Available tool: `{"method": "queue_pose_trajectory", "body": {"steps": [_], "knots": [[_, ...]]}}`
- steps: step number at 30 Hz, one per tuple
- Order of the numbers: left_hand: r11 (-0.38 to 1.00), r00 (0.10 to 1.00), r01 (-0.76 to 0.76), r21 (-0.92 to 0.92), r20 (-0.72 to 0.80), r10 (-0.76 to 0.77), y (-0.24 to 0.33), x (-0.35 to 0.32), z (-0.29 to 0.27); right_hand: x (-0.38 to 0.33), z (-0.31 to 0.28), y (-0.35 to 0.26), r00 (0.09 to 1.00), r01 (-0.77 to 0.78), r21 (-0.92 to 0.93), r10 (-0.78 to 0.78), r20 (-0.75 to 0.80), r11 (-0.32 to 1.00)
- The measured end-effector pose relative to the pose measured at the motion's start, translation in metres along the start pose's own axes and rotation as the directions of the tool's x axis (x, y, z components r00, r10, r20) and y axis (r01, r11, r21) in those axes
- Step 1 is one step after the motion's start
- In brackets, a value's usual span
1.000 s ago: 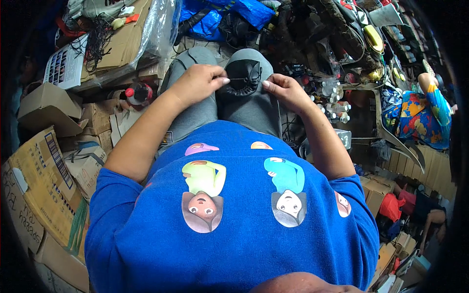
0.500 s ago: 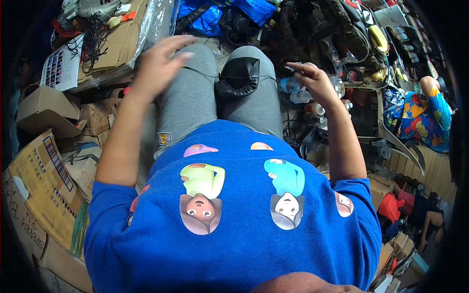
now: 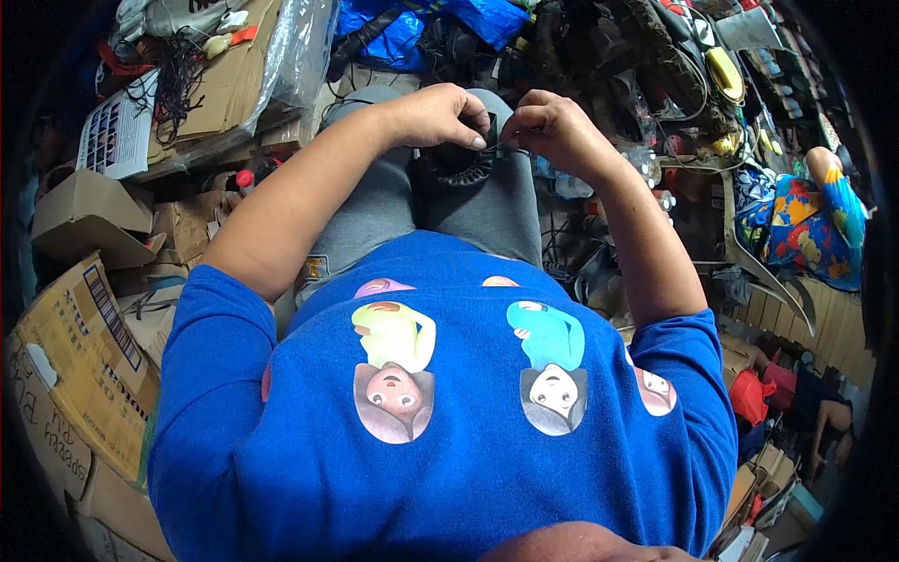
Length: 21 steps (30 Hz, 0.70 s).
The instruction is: Stitching a black circular shoe component using a needle and thread.
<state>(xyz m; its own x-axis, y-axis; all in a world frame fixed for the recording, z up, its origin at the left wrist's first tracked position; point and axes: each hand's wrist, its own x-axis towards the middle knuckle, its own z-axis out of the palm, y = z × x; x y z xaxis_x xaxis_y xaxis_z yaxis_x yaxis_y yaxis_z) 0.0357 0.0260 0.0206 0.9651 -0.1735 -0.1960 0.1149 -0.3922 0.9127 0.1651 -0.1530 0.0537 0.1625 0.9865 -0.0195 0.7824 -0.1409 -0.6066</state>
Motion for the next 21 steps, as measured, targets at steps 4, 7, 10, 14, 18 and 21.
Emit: {"method": "queue_pose_trajectory", "body": {"steps": [4,7,10,14,18,21], "knots": [[0.989,0.998,0.052,-0.139,0.033,-0.048,-0.003,0.003,0.002,0.002,0.003,0.002,0.999,0.037,0.043,-0.038,0.034,0.998],[0.982,0.999,0.036,-0.185,0.038,-0.029,-0.008,0.005,0.003,-0.004,0.010,0.005,0.997,-0.074,0.208,0.064,0.052,0.975],[0.944,0.992,0.098,-0.316,0.106,-0.068,-0.010,0.005,0.003,-0.014,0.021,0.008,0.988,-0.152,0.293,0.139,0.067,0.944],[0.909,0.989,0.123,-0.398,0.125,-0.079,-0.016,0.004,0.005,-0.029,0.028,0.000,0.984,-0.151,0.262,0.170,-0.052,0.953],[0.960,0.981,0.097,-0.264,0.190,-0.046,-0.014,0.005,0.002,-0.038,0.031,-0.012,0.987,-0.096,0.173,0.116,-0.108,0.980],[0.983,0.972,0.072,-0.170,0.233,-0.031,-0.011,0.006,0.001,-0.038,0.030,-0.017,0.991,-0.061,-0.021,0.059,-0.118,0.998]]}}
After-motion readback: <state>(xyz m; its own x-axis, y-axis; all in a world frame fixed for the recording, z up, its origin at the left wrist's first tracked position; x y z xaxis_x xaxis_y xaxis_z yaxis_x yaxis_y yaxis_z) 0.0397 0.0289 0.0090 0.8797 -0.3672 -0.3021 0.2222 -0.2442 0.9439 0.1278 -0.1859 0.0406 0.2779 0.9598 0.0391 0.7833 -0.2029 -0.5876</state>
